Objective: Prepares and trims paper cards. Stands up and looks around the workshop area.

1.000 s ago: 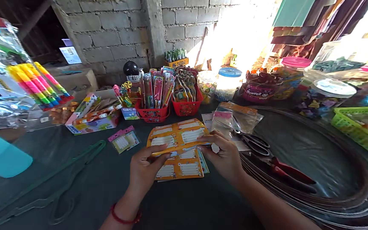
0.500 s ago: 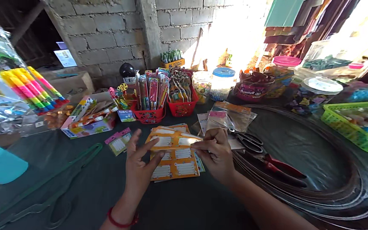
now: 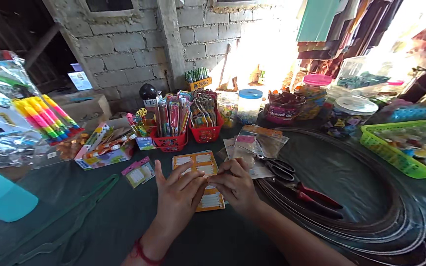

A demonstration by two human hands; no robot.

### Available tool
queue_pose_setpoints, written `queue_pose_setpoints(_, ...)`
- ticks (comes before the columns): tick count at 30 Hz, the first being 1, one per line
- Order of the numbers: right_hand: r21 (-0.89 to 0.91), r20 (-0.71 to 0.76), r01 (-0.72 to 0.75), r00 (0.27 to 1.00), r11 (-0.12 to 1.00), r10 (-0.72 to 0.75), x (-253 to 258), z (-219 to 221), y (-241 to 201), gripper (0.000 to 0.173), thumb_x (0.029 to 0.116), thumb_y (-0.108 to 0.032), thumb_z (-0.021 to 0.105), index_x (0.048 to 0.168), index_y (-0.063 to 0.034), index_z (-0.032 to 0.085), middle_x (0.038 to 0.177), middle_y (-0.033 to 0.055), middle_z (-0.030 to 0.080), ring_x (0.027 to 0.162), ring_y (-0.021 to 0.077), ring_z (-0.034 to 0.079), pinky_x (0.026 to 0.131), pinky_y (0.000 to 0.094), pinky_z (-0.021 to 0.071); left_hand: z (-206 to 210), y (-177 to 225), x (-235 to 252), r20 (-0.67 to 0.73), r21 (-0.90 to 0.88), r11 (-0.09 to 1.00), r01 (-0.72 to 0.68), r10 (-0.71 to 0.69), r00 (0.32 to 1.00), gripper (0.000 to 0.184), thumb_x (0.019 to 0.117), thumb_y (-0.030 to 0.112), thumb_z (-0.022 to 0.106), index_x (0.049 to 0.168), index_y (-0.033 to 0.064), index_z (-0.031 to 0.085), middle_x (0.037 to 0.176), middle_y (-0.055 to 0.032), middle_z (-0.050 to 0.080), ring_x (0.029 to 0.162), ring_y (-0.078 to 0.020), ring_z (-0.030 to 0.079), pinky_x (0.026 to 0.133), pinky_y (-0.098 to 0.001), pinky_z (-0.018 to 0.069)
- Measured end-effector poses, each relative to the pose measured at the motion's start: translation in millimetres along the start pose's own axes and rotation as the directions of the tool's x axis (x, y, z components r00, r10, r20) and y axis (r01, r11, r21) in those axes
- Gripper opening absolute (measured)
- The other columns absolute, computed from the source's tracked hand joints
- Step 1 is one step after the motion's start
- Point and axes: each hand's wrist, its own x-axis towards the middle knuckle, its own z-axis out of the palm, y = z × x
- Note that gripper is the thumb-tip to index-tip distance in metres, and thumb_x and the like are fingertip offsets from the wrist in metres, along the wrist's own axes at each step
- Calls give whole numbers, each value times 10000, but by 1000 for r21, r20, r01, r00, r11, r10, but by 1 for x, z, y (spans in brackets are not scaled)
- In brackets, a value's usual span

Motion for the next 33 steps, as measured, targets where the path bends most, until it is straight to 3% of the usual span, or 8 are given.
queue_pose_setpoints(6,150,-29,-95,995,984,100,8,-17,6,153,983,-318,650,916,-205,727,951,-25,590,1034,64,529,981,237,383,1,-15,-3,13,-51,999,18,-17,1000,197,988,272,622,884,174,757,997,32,764,1139,-142,672,1160,-662,170)
queue_pose_setpoints(12,240,-77,-171,978,956,194,17,-40,15,117,948,-255,700,910,-153,742,955,-47,601,1010,-20,542,923,143,434,-2,-34,-5,28,-41,999,10,-9,1000,182,972,255,632,880,163,759,973,17,767,1096,-156,692,1160,-649,205)
queue_pose_setpoints(19,335,-104,-247,949,909,296,21,-54,23,80,932,-205,712,922,-148,768,993,-75,613,1023,-34,571,899,135,496,-12,-45,2,34,-31,1000,2,-1,999,195,977,267,631,887,160,766,975,10,769,1094,-156,690,1167,-593,228)
queue_pose_setpoints(23,405,-82,-273,940,873,332,22,-57,24,72,934,-168,705,929,-117,756,999,-63,612,999,-27,588,884,133,515,-14,-43,8,59,-200,975,95,-85,995,164,952,272,654,886,158,751,957,12,761,1112,-134,678,1180,-552,259)
queue_pose_setpoints(27,532,-54,-298,922,792,384,23,-60,27,53,941,-109,684,934,-119,735,1004,-63,694,991,13,646,895,199,549,-15,-42,11,124,-538,804,253,-221,967,70,942,238,682,907,190,719,1003,75,748,1126,-65,665,1115,-361,447)
queue_pose_setpoints(29,616,-35,-312,907,723,421,23,-58,28,66,936,-86,690,944,-138,729,990,-71,706,949,16,659,863,203,559,-14,-38,12,179,-686,635,354,-325,929,53,941,241,701,908,219,736,1016,84,738,1093,-74,675,1004,-278,537)
queue_pose_setpoints(33,702,-9,-320,890,637,456,22,-55,28,91,908,-58,712,919,-148,724,934,-72,711,863,6,661,787,184,562,-11,-29,15,295,-841,256,477,-522,800,28,899,195,754,874,202,766,970,48,744,952,-57,696,854,-228,581)
